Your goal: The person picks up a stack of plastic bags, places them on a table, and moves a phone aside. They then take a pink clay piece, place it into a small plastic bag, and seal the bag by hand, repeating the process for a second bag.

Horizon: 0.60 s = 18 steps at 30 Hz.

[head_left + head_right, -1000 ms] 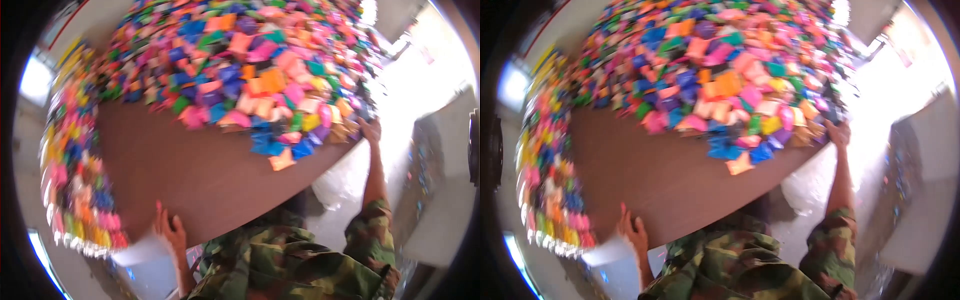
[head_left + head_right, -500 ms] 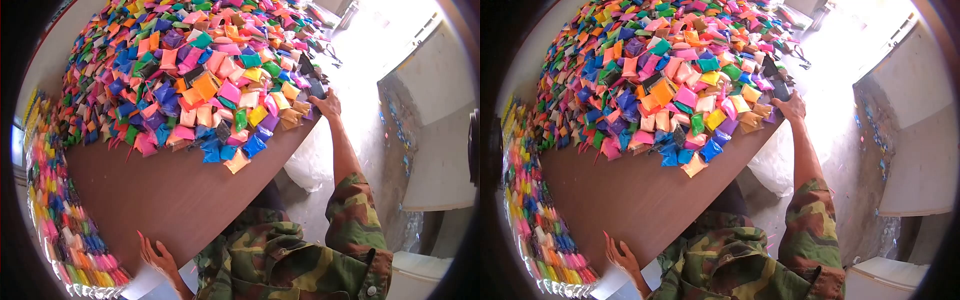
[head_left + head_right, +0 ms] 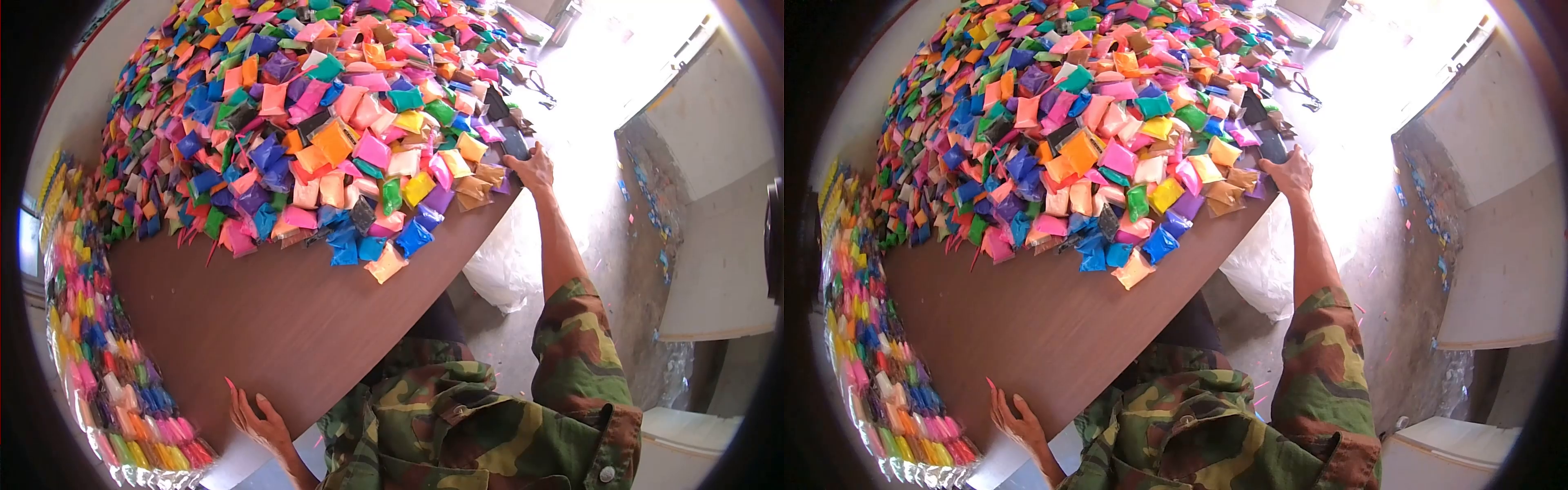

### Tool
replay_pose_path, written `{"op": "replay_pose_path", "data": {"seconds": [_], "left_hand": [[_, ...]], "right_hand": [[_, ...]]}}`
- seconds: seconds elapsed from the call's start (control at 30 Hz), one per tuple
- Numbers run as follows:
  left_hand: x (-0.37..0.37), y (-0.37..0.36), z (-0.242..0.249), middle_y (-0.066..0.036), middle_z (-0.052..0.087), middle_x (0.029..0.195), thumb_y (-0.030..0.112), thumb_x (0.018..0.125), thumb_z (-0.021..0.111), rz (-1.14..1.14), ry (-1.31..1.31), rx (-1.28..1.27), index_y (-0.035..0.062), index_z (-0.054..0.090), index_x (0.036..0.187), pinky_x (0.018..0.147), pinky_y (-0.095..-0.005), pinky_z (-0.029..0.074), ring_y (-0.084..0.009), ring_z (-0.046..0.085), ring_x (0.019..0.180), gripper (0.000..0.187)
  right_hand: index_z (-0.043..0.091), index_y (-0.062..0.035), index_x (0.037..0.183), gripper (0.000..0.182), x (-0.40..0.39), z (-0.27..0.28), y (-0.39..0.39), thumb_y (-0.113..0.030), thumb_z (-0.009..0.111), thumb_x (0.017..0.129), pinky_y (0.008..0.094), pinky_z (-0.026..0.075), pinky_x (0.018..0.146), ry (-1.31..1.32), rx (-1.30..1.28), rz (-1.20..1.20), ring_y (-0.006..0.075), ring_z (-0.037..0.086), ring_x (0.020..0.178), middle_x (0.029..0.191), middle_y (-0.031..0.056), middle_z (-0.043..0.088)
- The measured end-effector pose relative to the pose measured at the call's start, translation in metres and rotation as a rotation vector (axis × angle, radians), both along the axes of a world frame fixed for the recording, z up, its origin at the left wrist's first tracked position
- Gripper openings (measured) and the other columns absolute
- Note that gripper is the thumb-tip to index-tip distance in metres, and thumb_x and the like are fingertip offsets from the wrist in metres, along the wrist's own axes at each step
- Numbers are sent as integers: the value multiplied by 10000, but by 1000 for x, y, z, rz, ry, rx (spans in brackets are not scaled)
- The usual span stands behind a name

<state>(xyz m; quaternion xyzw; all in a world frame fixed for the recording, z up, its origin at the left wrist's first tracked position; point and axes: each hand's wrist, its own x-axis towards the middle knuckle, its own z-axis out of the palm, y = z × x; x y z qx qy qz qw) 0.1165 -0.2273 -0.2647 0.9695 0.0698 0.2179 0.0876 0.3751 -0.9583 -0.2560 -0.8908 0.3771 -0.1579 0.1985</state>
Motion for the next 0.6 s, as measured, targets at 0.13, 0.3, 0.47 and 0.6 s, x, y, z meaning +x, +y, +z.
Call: {"op": "replay_pose_path", "data": {"seconds": [0.13,0.3,0.47,0.6], "left_hand": [[0,2,-1,-215,638,1450,164,1004,668,6,6,-7,-54,666,1323,1135,-542,436,-418,587,1318,387],[-1,7,-8,-217,637,1449,168,996,675,10,7,-5,-49,666,1327,1134,-546,436,-420,588,1320,396],[-3,10,-12,-224,646,1439,169,1006,669,12,-1,18,-53,678,1314,1128,-534,443,-418,597,1305,380],[-2,9,-11,-223,640,1437,181,1005,674,6,-6,13,-52,668,1322,1128,-546,440,-420,595,1309,393]], "right_hand": [[539,83,1451,1093,-1,-3,3,-539,925,639,429,518,1095,-24,-2,-5,380,644,1279,1349,243,682],[533,103,1445,1101,-2,-1,3,-524,936,635,438,503,1114,-34,-2,18,397,619,1310,1357,267,670],[523,102,1467,1124,-2,-6,-1,-535,932,636,440,492,1129,-51,-14,29,406,598,1335,1378,271,660],[506,92,1492,1151,-1,-1,1,-548,933,636,442,485,1137,-17,6,29,405,584,1354,1404,264,649]]}}
